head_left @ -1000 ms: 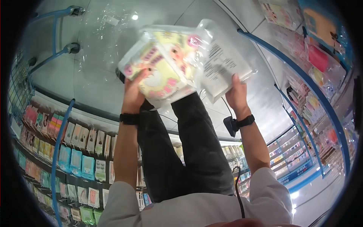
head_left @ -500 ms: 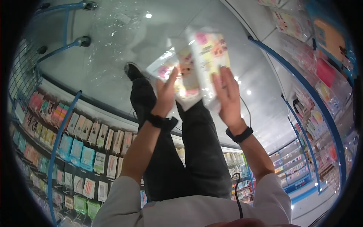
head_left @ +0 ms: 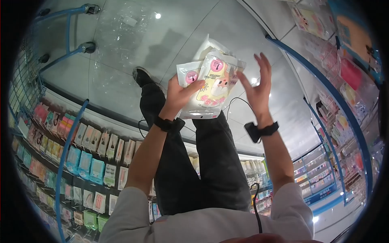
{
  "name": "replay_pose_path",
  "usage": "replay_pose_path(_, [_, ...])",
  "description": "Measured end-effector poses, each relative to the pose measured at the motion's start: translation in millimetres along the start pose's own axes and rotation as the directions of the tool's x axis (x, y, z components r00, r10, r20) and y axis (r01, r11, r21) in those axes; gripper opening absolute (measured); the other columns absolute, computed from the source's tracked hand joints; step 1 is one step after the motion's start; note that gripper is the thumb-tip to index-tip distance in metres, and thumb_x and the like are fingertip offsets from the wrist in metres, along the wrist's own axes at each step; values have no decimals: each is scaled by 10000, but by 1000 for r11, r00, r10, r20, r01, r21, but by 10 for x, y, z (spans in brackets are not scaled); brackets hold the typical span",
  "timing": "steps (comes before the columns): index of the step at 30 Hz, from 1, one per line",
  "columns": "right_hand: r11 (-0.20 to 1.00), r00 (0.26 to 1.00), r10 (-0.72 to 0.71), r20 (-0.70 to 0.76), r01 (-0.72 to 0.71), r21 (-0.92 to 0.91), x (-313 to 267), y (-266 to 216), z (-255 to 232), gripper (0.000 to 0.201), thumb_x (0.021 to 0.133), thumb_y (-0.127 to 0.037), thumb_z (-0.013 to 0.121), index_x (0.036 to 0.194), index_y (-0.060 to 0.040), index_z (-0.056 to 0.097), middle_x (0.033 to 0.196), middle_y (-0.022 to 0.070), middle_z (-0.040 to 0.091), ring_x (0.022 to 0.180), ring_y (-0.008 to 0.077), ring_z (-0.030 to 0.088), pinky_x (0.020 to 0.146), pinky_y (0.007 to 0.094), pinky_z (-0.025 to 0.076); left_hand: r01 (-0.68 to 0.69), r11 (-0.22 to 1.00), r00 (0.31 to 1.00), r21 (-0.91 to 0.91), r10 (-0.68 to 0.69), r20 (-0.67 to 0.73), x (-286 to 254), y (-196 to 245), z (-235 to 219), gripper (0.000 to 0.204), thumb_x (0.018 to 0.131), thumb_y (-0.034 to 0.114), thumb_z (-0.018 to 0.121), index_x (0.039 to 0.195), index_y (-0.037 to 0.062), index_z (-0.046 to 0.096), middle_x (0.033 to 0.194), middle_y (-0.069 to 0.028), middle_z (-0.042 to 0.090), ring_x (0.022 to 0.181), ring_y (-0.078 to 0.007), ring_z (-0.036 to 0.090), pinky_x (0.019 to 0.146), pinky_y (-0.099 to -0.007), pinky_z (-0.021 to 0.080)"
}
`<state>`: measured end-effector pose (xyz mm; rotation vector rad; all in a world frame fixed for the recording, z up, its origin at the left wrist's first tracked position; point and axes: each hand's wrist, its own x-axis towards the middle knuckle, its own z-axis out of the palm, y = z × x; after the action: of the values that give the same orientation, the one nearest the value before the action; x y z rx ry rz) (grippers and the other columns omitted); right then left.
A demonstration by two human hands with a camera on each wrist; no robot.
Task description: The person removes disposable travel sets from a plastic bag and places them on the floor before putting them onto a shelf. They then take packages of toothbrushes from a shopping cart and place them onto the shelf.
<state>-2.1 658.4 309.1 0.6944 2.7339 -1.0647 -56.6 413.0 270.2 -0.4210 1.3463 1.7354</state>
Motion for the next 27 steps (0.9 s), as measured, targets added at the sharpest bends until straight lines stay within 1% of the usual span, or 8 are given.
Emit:
replay_pose_path(3, [985, 986, 163, 47, -165, 53, 126, 111, -18, 943, 784, -299, 877, 1488, 52, 357, 1512, 287, 375, 1375, 417, 438, 1099, 467, 418, -49, 999, 998, 3, 50, -48, 0, -153, -38, 274, 940, 66, 708, 1183, -50, 655, 1056, -65, 719, 924, -101, 657, 809, -276, 533])
replay_pose_path(5, [811, 864, 491, 110, -499, 304, 10, 230, 11, 1094, 762, -369, 898, 1526, 81, 257, 1504, 304, 362, 1368, 377, 449, 1079, 451, 438, -111, 992, 985, -62, 102, -140, 25, -214, -46, 268, 960, 84, 684, 1192, -47, 650, 1084, -64, 707, 951, -103, 644, 836, -280, 519])
replay_pose_path(8, [641, 755, 636, 157, -631, 437, -442, 293, 126, 1145, 747, -396, 909, 1523, 104, 231, 1461, 284, 409, 1327, 342, 486, 1055, 428, 459, -209, 968, 924, -136, 150, -352, 80, -184, -47, 287, 1019, 124, 620, 1251, -46, 622, 1203, -67, 664, 1066, -117, 595, 929, -303, 471])
replay_pose_path(12, [-149, 481, 605, 635, -715, 683, -731, -216, 194, 479, 953, -161, 723, 1337, 35, 515, 1096, 90, 675, 962, 169, 665, 758, 293, 540, -253, 950, 902, -184, 163, -401, 241, -219, -5, 354, 1035, 130, 597, 1338, -48, 552, 1285, -87, 626, 1125, -139, 598, 959, -309, 482])
replay_pose_path(15, [100, 639, 560, 527, -684, 722, -618, -304, 337, 181, 967, -154, 692, 1067, -6, 663, 885, 65, 674, 706, 122, 655, 578, 252, 483, -218, 960, 925, -176, 145, -352, 238, -225, 19, 357, 1037, 122, 588, 1347, -51, 543, 1287, -92, 625, 1125, -140, 599, 965, -309, 479])
replay_pose_path(19, [165, 609, 631, 480, -710, 684, -369, -84, 243, 120, 979, -118, 625, 1012, -4, 627, 828, 46, 623, 562, 124, 598, 420, 248, 388, -237, 968, 939, -78, 208, -273, 154, -286, 18, 355, 1031, 91, 580, 1353, -51, 535, 1300, -99, 618, 1144, -142, 591, 972, -305, 468])
replay_pose_path(22, [324, 706, 565, 427, -666, 672, -210, -53, -11, 160, 1021, -128, 592, 1058, 27, 595, 832, 91, 642, 638, 177, 687, 501, 280, 515, -240, 968, 937, -78, 210, -280, 91, -396, -97, 335, 995, 66, 621, 1306, -47, 569, 1238, -85, 648, 1086, -130, 612, 938, -295, 479])
replay_pose_path(27, [788, 922, 387, 15, -339, 514, 113, 379, -496, 191, 1033, -101, 577, 1137, 59, 592, 899, 126, 717, 806, 215, 749, 699, 285, 580, 9, 997, 946, 79, 17, -325, -79, -693, -136, 307, 886, 93, 766, 1138, -35, 647, 1033, -66, 715, 898, -119, 668, 806, -282, 525])
